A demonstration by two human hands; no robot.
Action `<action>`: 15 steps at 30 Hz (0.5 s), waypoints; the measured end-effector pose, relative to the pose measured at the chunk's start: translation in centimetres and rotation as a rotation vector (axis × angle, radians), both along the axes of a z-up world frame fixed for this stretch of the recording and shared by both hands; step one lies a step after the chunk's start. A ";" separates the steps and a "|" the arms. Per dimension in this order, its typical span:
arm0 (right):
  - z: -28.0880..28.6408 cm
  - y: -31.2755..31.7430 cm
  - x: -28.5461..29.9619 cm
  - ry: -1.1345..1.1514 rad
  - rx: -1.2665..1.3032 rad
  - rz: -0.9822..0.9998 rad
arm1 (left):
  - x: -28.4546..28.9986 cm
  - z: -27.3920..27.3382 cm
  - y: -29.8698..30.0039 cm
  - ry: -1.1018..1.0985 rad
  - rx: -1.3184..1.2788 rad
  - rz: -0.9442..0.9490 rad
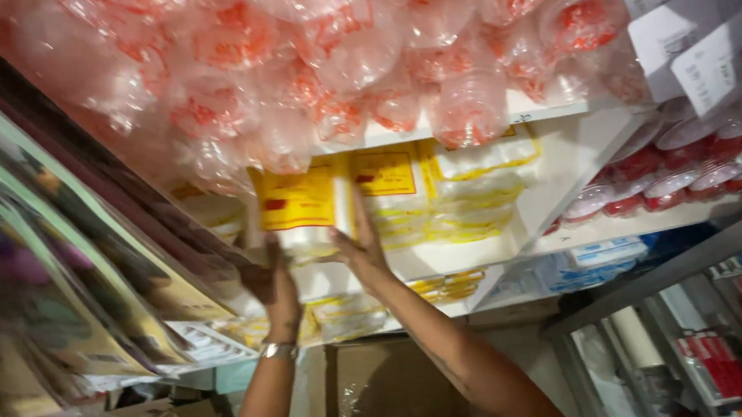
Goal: The person is organizing and stocking shelves in a store with party supplies, specifically metallic balloons.
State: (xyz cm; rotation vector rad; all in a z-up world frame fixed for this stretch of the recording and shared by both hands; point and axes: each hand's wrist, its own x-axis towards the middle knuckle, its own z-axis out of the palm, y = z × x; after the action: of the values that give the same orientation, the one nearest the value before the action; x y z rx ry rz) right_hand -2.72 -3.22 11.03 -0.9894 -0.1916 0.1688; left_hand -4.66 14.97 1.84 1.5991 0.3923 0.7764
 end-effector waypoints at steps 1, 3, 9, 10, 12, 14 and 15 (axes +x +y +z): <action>-0.6 1.9 1.0 -0.003 0.006 -0.003 | -0.1 0.2 1.6 -0.003 0.006 -0.003; -1.9 5.6 2.8 -0.350 -0.318 -0.145 | 0.3 1.0 2.7 0.011 0.071 0.003; -3.1 13.9 7.2 -0.344 -0.284 0.029 | -0.1 2.2 6.2 0.070 0.254 0.039; -3.0 14.2 7.5 -0.340 -0.282 0.027 | 0.0 2.4 6.6 0.081 0.286 0.040; -2.5 14.6 8.6 -0.080 -0.324 0.204 | 0.4 3.2 7.3 0.096 0.350 0.040; -4.0 15.3 11.5 -0.209 -0.464 0.181 | 1.2 4.5 7.6 0.106 0.416 0.034; -4.8 15.6 12.9 -0.336 -0.607 0.164 | 1.6 5.2 7.8 0.111 0.449 0.031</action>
State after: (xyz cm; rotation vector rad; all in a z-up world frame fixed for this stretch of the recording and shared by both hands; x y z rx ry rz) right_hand 10.18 12.37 6.21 -1.6074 -0.5520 0.2156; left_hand -3.04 22.73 6.99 2.0667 0.3373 0.8407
